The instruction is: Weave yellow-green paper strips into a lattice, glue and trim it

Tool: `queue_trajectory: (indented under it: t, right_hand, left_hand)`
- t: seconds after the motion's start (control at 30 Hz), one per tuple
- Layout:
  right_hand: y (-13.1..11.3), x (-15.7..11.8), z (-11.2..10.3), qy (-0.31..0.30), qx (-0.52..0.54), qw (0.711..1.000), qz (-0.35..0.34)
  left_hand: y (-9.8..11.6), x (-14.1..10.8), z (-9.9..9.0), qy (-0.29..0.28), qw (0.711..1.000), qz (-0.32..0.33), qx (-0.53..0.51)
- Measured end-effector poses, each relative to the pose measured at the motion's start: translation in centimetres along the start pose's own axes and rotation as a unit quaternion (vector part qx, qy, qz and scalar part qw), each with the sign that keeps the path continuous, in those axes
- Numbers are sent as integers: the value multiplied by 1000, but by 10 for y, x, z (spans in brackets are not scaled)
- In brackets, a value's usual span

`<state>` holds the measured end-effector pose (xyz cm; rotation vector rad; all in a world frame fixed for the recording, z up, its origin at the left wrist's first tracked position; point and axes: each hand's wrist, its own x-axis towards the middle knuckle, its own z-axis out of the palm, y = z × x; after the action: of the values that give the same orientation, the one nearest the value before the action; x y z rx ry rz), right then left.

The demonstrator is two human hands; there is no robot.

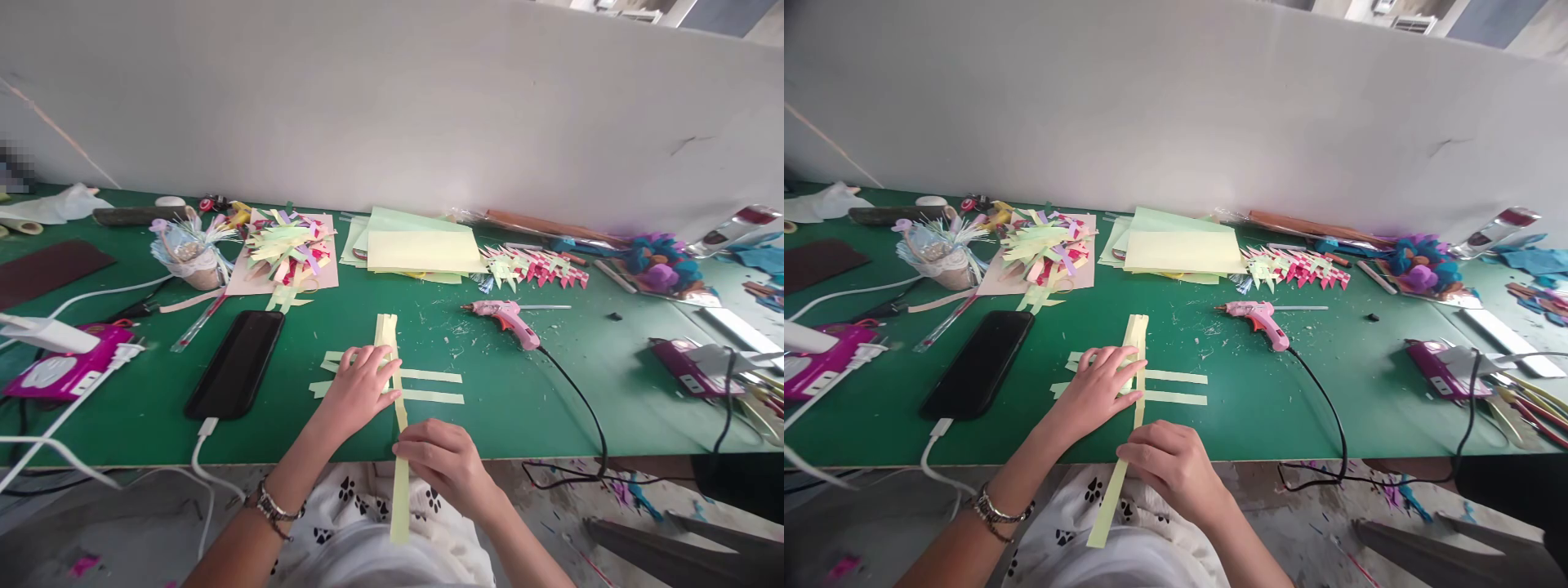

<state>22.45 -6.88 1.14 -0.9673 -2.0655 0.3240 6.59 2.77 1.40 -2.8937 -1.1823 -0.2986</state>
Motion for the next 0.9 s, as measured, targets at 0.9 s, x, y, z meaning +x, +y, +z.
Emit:
queue_trajectory:
  t: [0.9]
  right_hand:
    - [26, 16, 18, -37, -171, 982, 71]
  left_hand:
    - [-3, 1, -1, -31, 994, -28, -103]
